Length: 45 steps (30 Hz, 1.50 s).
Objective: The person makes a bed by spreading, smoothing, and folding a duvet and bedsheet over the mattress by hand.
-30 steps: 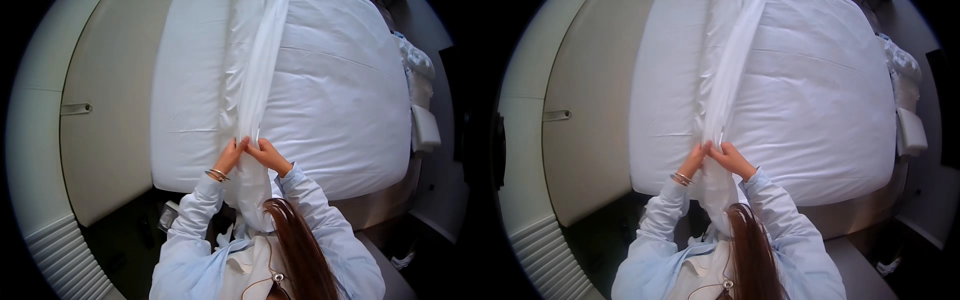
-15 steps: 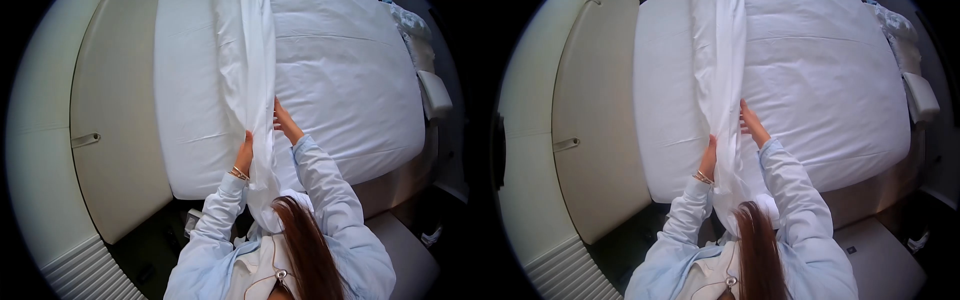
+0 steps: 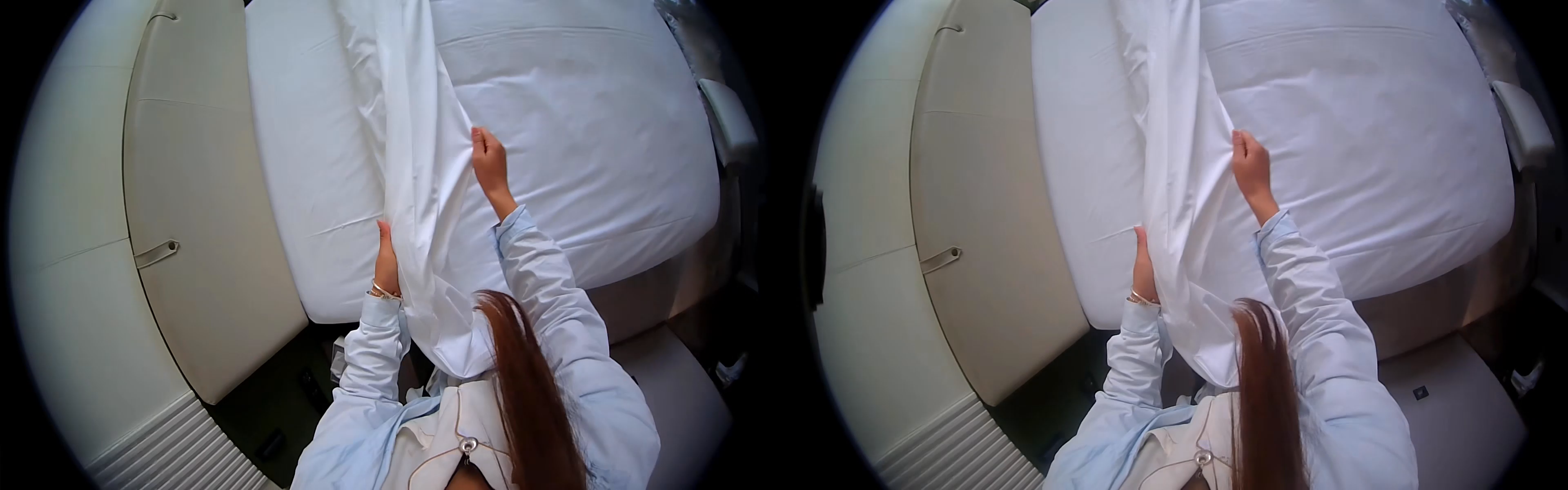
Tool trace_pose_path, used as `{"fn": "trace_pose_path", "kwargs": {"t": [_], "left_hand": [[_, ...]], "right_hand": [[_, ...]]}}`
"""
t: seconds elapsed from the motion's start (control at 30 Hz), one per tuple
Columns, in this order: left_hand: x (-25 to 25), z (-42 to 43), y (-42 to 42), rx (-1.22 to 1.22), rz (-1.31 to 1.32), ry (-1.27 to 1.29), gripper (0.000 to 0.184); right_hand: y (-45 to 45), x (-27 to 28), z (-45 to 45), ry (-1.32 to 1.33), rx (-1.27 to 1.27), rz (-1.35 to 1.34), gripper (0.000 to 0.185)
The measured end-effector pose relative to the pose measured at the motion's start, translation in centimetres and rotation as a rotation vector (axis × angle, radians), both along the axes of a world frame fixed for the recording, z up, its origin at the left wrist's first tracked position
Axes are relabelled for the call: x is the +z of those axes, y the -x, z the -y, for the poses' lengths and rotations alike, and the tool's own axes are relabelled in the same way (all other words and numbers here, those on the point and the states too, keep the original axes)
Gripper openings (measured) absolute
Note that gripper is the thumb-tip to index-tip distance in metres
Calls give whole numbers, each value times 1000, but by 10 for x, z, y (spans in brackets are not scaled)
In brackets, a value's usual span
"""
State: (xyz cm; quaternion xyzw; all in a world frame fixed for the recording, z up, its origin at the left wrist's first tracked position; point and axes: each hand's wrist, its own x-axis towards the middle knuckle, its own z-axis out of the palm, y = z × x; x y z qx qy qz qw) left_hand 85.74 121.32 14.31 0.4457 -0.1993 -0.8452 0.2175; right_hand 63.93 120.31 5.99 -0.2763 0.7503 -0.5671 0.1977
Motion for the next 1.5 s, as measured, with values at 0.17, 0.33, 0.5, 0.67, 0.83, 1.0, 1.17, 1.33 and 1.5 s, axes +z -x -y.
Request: {"fn": "trace_pose_path", "kwargs": {"t": [0.17, 0.33, 0.5, 0.67, 0.83, 1.0, 1.17, 1.33, 1.5], "left_hand": [[-26, -11, 13, -76, 7, -24, 61], [-31, -15, 15, -29, -41, -186, 56], [-34, -11, 11, -63, -35, -154, 55], [-32, -13, 22, -20, -42, -168, 54], [-45, -15, 20, -110, -32, -61, 55], [-30, -8, 2, -217, 281, 141, 56], [35, -60, -34, -223, 1147, 974, 53], [31, -134, -31, -191, 1323, 1237, 70], [-26, -129, -61, -280, 1157, 929, 51]], "right_hand": [[-38, -132, -22, -295, 92, 43, 24], [-101, -142, 22, 104, 163, 394, 23], [-52, -79, 20, -103, 306, 24, 23], [-15, -36, -29, -163, 315, 548, 34], [-34, 38, -34, -382, 478, 893, 53], [-40, 36, -12, -305, 656, 810, 41], [-65, 59, -15, -249, 564, 757, 37], [-95, 61, -8, -221, 593, 624, 38], [-100, 73, 0, -275, 648, 449, 38]]}}
